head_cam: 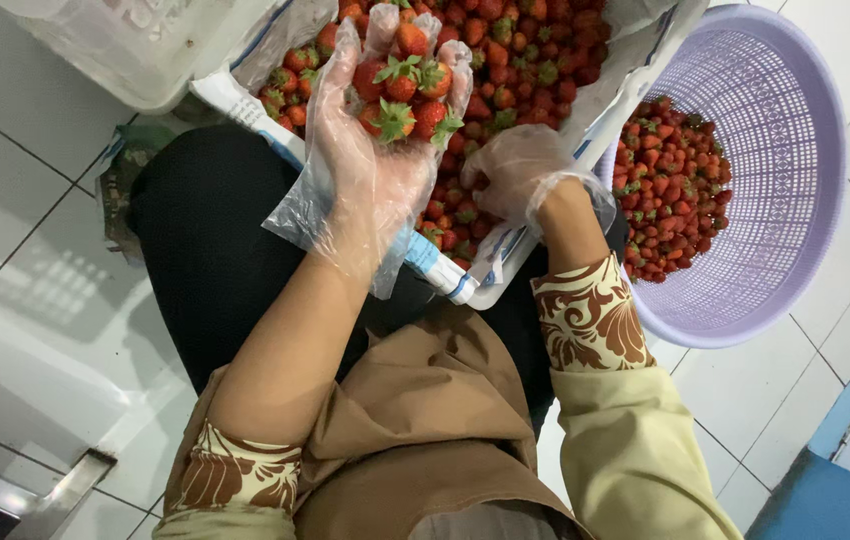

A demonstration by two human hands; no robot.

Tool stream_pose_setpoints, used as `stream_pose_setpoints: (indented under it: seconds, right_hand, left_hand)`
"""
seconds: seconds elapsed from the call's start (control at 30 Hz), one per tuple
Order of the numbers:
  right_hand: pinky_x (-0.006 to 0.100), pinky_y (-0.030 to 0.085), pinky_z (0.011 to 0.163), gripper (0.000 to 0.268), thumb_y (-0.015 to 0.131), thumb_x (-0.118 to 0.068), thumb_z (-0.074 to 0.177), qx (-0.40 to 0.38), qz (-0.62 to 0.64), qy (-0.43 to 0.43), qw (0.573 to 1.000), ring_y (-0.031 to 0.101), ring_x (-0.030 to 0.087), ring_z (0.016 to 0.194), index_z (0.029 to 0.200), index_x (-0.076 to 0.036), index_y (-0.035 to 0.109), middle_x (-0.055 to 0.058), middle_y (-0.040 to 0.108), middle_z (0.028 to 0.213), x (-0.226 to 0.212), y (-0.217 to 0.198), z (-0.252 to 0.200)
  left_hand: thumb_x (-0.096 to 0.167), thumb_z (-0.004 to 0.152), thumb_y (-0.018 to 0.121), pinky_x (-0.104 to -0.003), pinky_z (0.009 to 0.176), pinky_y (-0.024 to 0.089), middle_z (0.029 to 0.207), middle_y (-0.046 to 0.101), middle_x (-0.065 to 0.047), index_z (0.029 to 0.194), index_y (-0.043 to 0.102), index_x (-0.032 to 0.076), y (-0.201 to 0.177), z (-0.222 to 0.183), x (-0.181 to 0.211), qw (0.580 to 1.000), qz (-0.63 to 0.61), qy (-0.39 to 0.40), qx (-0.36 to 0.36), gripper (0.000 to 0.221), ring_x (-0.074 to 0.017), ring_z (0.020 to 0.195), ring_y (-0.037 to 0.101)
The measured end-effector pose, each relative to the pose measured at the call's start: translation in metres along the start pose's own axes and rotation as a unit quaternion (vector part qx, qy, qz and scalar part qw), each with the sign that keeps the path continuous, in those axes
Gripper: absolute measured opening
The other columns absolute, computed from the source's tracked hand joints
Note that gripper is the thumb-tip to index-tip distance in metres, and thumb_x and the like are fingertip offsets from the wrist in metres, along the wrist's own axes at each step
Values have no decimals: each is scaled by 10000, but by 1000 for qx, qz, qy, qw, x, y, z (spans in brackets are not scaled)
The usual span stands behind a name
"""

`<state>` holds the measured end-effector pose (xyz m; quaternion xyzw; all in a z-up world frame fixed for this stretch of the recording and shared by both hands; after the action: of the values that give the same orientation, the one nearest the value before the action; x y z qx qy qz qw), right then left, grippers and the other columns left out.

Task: The person sits on the floor and sorts strawberries by hand, picking them from a white crate and placing them into a purple colander. The person wears disposable gloves and handles the fruit one at a time or in small handfuls.

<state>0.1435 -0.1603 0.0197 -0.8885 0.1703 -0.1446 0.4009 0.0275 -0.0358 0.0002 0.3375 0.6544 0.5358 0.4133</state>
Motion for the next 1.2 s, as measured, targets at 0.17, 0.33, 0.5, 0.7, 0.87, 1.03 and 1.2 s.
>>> stream_pose_setpoints:
  seconds: [0.17,0.33,0.5,0.7,0.87,1.03,1.2]
  right_hand:
    - [273,569,544,235,605,-246,1028,23,225,76,971,677,138,640,1242,-227,699,76,755,877,18,-5,-7]
    - [228,518,528,272,576,-102,961,195,275,80,938,658,89,657,1136,-217,750,28,742,955,22,-1,-18]
    - [332,566,621,308,748,-251,863,-14,199,18,980,660,221,618,1169,-225,722,53,771,857,9,11,-14]
    - [394,560,712,242,797,-269,801,33,194,-70,978,666,213,720,985,-123,738,74,747,857,5,23,5]
    - [342,602,620,212,671,-224,856,-2,322,-20,947,688,198,681,1034,-117,712,88,750,872,20,24,0]
    - [275,620,636,220,663,-223,939,86,581,-80,805,679,108,735,1075,-51,689,73,731,1104,55,28,-8]
    - [304,618,768,282,755,-218,1042,99,788,-167,584,671,179,784,1132,39,680,167,723,1141,69,54,-3]
  left_hand:
    - [315,1098,545,-423,971,581,1243,629,-148,1205,651,61,1,1,-1,998,-4,1,-67,295,-333,1158,622]
    - [319,1091,549,-428,988,576,1235,627,-146,1196,650,59,1,1,-1,998,-3,-4,-58,297,-341,1183,612]
    - [321,1086,549,-435,994,570,1230,628,-134,1181,648,70,1,2,2,998,-17,-22,-62,286,-346,1189,615]
    - [326,1056,555,-453,1015,579,1221,636,-150,1181,648,73,-2,4,-2,999,-7,-12,-37,297,-332,1155,618]
    - [316,1118,561,-419,976,582,1212,642,-147,1210,646,73,-2,0,1,997,14,2,-78,273,-315,1122,634]
    - [318,1059,561,-486,980,601,1230,655,-166,1194,664,82,-4,2,-1,1000,20,17,-1,291,-340,1142,652]
    - [322,1062,567,-474,991,597,1242,666,-152,1188,671,82,-4,3,0,1000,12,5,-25,290,-341,1160,657]
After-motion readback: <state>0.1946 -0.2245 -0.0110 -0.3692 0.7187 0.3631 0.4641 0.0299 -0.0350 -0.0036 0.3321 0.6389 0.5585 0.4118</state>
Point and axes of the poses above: each hand's wrist, its own z-axis towards the middle knuckle, its own y-axis out of the palm, x = y × z, the point moved 1 cm from there along z, towards the middle knuckle
